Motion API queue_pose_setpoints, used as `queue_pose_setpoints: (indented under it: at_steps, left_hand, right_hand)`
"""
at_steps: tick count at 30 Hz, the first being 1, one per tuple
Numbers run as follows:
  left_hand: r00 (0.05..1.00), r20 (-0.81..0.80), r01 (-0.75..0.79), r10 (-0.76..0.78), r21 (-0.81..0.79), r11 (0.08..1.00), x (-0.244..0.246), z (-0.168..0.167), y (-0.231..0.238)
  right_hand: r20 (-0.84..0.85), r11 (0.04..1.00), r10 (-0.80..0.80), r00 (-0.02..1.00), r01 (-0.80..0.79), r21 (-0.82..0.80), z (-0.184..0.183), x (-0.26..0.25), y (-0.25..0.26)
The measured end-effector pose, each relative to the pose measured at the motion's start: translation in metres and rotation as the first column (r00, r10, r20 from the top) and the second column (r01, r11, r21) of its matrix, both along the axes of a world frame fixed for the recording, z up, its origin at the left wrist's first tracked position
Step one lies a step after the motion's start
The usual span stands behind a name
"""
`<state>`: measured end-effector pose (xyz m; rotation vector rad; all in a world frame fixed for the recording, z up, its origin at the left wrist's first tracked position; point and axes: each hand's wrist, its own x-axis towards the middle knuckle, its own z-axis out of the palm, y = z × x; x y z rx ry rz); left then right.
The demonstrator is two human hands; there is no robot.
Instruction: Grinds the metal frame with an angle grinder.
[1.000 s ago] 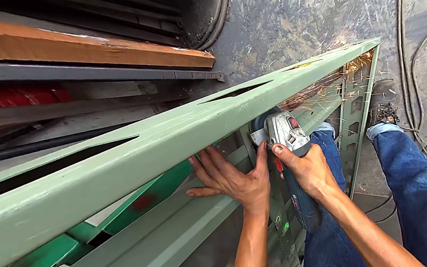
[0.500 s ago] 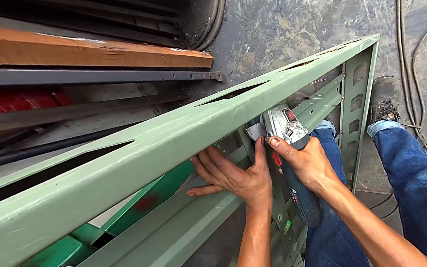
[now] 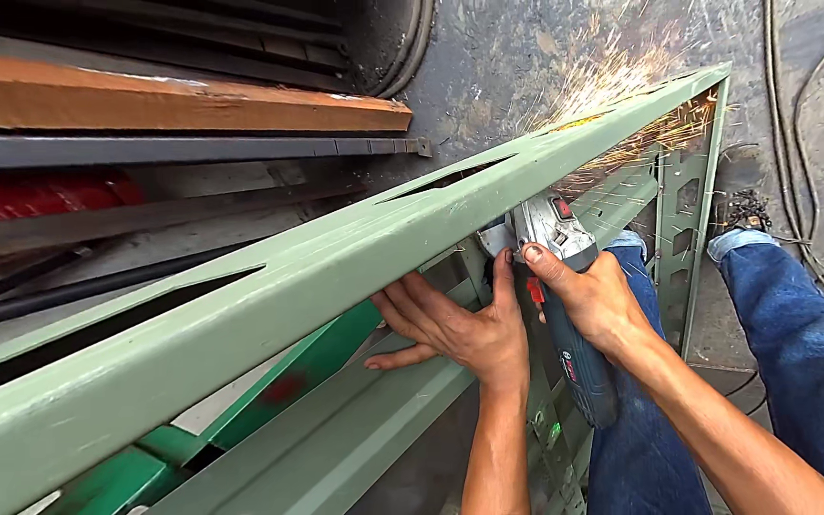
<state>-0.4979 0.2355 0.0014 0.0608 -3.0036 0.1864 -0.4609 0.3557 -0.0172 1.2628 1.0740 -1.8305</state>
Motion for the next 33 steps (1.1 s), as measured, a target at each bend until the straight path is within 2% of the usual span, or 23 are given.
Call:
queue_pose_setpoints:
  at_steps: [6, 13, 19, 25, 33]
  left_hand:
    - [0.999, -0.007, 0.054, -0.053, 0.022, 0.998, 0.006, 0.001, -0.008]
    - [1.0, -0.01, 0.009, -0.009, 0.005, 1.0, 0.0, -0.001, 0.003]
    - [0.993, -0.045, 0.112, -0.111, 0.027, 0.993, 0.006, 0.01, -0.02]
    - [0.989, -0.09, 0.12, -0.117, 0.028, 0.992, -0.001, 0.024, -0.028]
    - [0.978, -0.108, 0.182, -0.18, 0.015, 0.983, 0.004, 0.02, -0.04]
  right_hand:
    - [-0.016, 0.996, 0.069, 0.997, -0.068, 0.061, 0.004, 0.008, -0.004]
    - [-0.012, 1.0, 0.003, 1.0, -0.003, 0.005, 0.001, 0.0, 0.002]
    - [-0.096, 0.988, 0.101, 0.99, -0.088, 0.125, 0.007, 0.011, -0.012]
    - [-0.124, 0.992, 0.091, 0.988, -0.079, 0.101, 0.021, 0.001, -0.018]
    - [-0.104, 0.985, 0.125, 0.987, -0.111, 0.13, 0.024, 0.006, -0.02]
